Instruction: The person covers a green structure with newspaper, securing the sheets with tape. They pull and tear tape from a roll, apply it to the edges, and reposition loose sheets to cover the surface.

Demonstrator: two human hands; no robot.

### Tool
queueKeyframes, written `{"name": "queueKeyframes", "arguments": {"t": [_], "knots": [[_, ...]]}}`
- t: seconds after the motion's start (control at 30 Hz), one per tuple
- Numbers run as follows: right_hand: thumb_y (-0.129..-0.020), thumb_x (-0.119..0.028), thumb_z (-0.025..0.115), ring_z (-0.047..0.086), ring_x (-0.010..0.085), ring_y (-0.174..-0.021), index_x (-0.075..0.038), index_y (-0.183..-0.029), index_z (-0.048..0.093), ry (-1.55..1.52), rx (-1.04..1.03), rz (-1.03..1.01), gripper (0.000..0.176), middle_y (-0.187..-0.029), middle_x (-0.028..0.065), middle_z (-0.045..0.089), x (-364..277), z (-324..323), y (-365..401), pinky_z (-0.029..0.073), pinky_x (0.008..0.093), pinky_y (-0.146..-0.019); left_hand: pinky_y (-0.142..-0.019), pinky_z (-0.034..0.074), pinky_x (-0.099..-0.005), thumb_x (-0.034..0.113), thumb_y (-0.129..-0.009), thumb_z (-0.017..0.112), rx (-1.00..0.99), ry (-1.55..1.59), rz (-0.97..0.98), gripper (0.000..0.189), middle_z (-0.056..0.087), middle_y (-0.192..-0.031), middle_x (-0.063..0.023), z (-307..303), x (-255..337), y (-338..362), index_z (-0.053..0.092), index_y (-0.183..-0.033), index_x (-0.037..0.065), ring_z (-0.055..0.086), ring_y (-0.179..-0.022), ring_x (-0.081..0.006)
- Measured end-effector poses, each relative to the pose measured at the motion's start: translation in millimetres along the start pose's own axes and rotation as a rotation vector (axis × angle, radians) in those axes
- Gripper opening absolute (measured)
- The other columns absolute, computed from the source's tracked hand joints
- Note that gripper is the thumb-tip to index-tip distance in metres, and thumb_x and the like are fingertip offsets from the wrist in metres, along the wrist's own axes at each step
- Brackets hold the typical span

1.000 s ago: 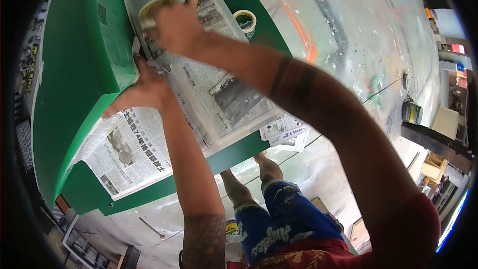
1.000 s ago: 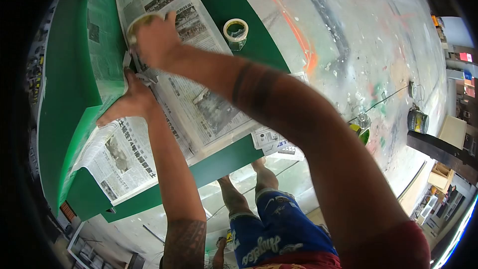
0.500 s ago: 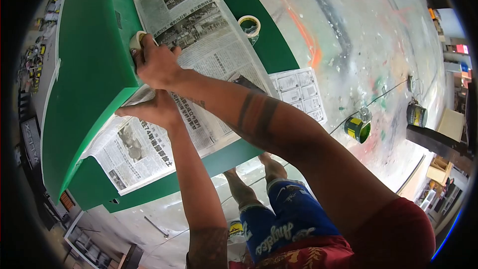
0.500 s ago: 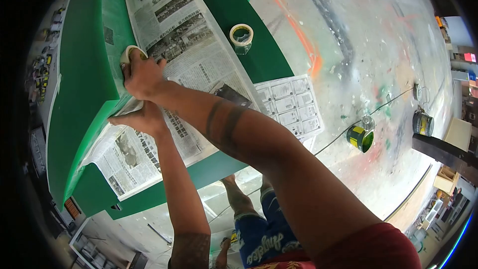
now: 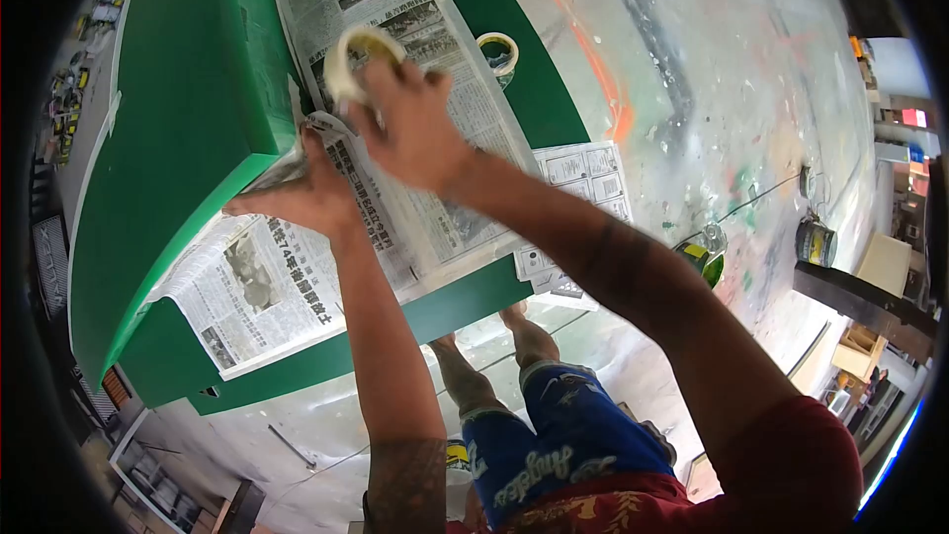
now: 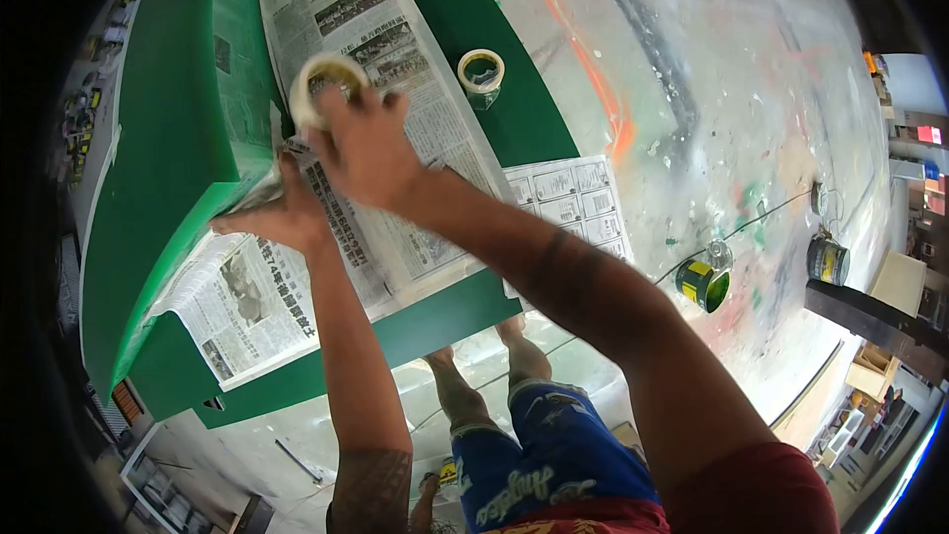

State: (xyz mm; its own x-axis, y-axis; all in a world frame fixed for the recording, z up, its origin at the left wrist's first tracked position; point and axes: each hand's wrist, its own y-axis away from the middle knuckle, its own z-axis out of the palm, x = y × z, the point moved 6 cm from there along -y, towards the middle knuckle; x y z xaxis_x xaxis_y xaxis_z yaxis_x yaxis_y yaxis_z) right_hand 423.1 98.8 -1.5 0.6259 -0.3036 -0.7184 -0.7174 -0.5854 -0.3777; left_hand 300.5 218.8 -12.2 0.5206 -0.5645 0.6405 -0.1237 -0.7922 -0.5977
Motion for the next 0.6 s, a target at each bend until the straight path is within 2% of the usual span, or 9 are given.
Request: {"name": "queueKeyframes", "arguments": {"t": [0.07, 0.13, 0.3, 0.43, 0.5, 0.53, 0.57, 0.6], "knots": [[-0.098, -0.025, 0.066, 0.057, 0.0351, -0.107, -0.011, -0.12, 0.056, -0.007, -0.044, -0.043, 0.029, -0.102, 0.0095, 0.07, -11, 7, 35, 0.03, 0.0562, -0.09, -0.121, 0.026, -0.0535, 0.012, -0.073, 0.094, 0.003, 0.129, 0.026, 0.112, 0.035, -0.139, -0.0259, 1, -1, 0, 0.015, -0.149, -0.012, 0.038, -0.136, -0.0403], [-0.098, -0.024, 0.065, 0.054, 0.0371, -0.114, -0.009, -0.118, 0.054, 0.005, -0.132, -0.198, 0.028, -0.106, 0.0146, 0.068, -24, 15, 54, 0.03, 0.0585, -0.091, -0.121, 0.027, -0.0518, 0.011, -0.073, 0.094, -0.038, 0.194, -0.021, 0.112, 0.037, -0.138, -0.0248, -1, 0, -2, 0.016, -0.149, -0.011, 0.04, -0.135, -0.0398], [-0.097, -0.024, 0.068, 0.055, 0.0356, -0.111, -0.01, -0.117, 0.054, 0.013, -0.155, -0.135, 0.028, -0.108, 0.0103, 0.069, -12, 19, 54, 0.029, 0.0569, -0.091, -0.121, 0.029, -0.049, 0.012, -0.071, 0.096, -0.104, 0.229, -0.05, 0.115, 0.039, -0.14, -0.0229, -14, -5, -1, 0.015, -0.15, -0.01, 0.044, -0.133, -0.0388], [-0.096, -0.023, 0.07, 0.058, 0.0317, -0.108, -0.01, -0.113, 0.056, -0.065, -0.156, -0.036, 0.026, -0.107, 0.007, 0.069, -12, -27, 69, 0.029, 0.0545, -0.092, -0.124, 0.026, -0.0508, 0.012, -0.069, 0.098, -0.066, 0.063, -0.074, 0.128, 0.033, -0.146, -0.0276, -7, -14, 1, 0.006, -0.155, -0.011, 0.037, -0.141, -0.0421], [-0.097, -0.017, 0.07, 0.062, 0.0333, -0.103, -0.01, -0.115, 0.058, -0.076, -0.181, 0.009, 0.023, -0.107, 0.0086, 0.068, -10, -57, 92, 0.031, 0.0506, -0.095, -0.127, 0.021, -0.0499, 0.016, -0.07, 0.098, -0.044, -0.105, -0.187, 0.135, 0.022, -0.156, -0.0334, 3, -31, 7, -0.002, -0.157, -0.011, 0.026, -0.15, -0.0453], [-0.097, -0.016, 0.071, 0.062, 0.0325, -0.103, -0.009, -0.115, 0.058, -0.074, -0.21, 0.038, 0.023, -0.107, 0.0086, 0.068, -6, -70, 106, 0.032, 0.05, -0.096, -0.129, 0.013, -0.0537, 0.024, -0.069, 0.099, -0.109, 0.061, -0.146, 0.146, 0.002, -0.163, -0.0398, -1, -26, 4, -0.011, -0.158, -0.011, 0.007, -0.157, -0.0487], [-0.096, -0.015, 0.071, 0.063, 0.0304, -0.104, -0.009, -0.117, 0.058, -0.049, -0.226, 0.069, 0.025, -0.108, 0.0083, 0.068, -7, -87, 118, 0.032, 0.049, -0.097, -0.129, 0.013, -0.0537, 0.024, -0.069, 0.099, -0.089, 0.063, -0.152, 0.146, 0.002, -0.163, -0.0398, -5, -19, 5, -0.011, -0.158, -0.011, 0.007, -0.157, -0.0487], [-0.096, -0.015, 0.072, 0.064, 0.0278, -0.103, -0.01, -0.118, 0.059, -0.004, -0.233, 0.099, 0.027, -0.106, 0.0079, 0.069, -7, -103, 134, 0.032, 0.0475, -0.097, -0.129, 0.01, -0.056, 0.028, -0.068, 0.1, -0.164, -0.003, -0.265, 0.149, -0.005, -0.163, -0.0417, -1, -13, 13, -0.013, -0.157, -0.011, 0.001, -0.157, -0.0504]]}}
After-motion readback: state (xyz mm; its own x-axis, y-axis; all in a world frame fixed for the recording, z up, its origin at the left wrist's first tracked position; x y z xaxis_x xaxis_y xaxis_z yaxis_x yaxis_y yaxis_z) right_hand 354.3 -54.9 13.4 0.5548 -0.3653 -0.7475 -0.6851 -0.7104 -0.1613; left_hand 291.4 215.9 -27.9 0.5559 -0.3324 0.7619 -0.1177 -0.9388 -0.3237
